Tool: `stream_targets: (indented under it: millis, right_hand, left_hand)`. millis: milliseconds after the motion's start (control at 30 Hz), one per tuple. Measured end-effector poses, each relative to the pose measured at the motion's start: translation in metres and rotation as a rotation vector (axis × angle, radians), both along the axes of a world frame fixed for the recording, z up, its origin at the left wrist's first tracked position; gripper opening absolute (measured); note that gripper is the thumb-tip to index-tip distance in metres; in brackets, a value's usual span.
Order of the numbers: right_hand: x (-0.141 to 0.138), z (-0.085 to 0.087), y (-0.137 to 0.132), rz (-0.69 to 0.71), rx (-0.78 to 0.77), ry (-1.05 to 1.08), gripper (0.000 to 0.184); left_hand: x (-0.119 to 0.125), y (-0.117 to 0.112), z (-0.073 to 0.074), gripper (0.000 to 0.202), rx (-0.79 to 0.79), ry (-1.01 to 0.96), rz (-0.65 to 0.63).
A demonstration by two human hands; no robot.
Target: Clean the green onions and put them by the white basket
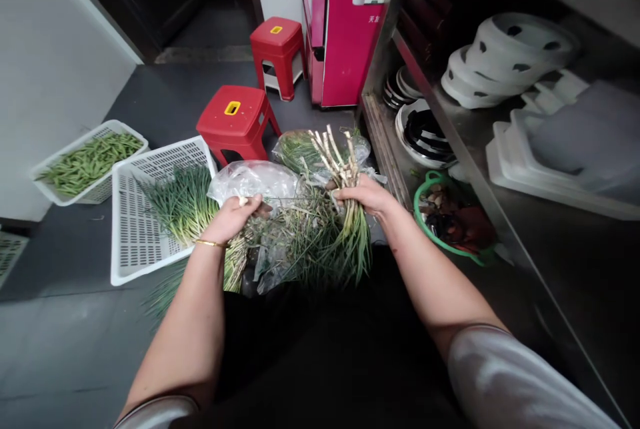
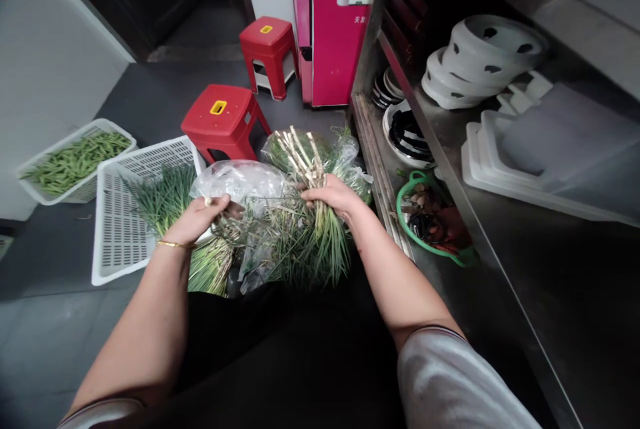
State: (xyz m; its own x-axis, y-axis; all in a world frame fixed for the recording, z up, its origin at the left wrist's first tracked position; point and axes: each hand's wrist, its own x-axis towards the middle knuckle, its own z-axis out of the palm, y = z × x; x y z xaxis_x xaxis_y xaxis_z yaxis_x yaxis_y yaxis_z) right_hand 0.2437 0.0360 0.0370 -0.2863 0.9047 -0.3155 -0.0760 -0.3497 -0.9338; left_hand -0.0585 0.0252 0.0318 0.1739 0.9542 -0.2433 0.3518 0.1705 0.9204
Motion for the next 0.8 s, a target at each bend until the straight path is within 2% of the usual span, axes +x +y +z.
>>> stream_targets:
  millis: [100,233,400,467,600,800]
  right_hand:
    - [-0.02,-0.003,-0.003,0.071,-0.029,0.024,0.021]
    - [-0.048,-0.01,-0.01,0.196,-0.07,0.089,0.022]
    - [-0.078,-0.023,-0.021,0.3,-0.061,0.095,0.024]
    - [-0.08,-0.025,-0.022,0.28,-0.062,0.098,0.025]
    - [-0.075,-0.027,-0.022,0.198,-0.053,0.125,0.029]
    - [-0.07,-0.037,-0.02,-0.057,0.019,-0.006,0.028]
  left_hand:
    - [0.019,-0.005,0.004,0.035,0.053,-0.162,-0.005]
    - [0.047,-0.017,0.001,0.037,-0.01,-0.374,0.155]
    - [0.055,-0.022,-0.005,0.037,-0.058,-0.395,0.276]
    - [0.05,-0.02,-0.005,0.038,-0.08,-0.402,0.312]
    - [0.043,-0.018,-0.005,0.033,-0.115,-0.434,0.28]
    - [0.046,-0.014,-0.007,0.03,0.022,-0.328,0.228]
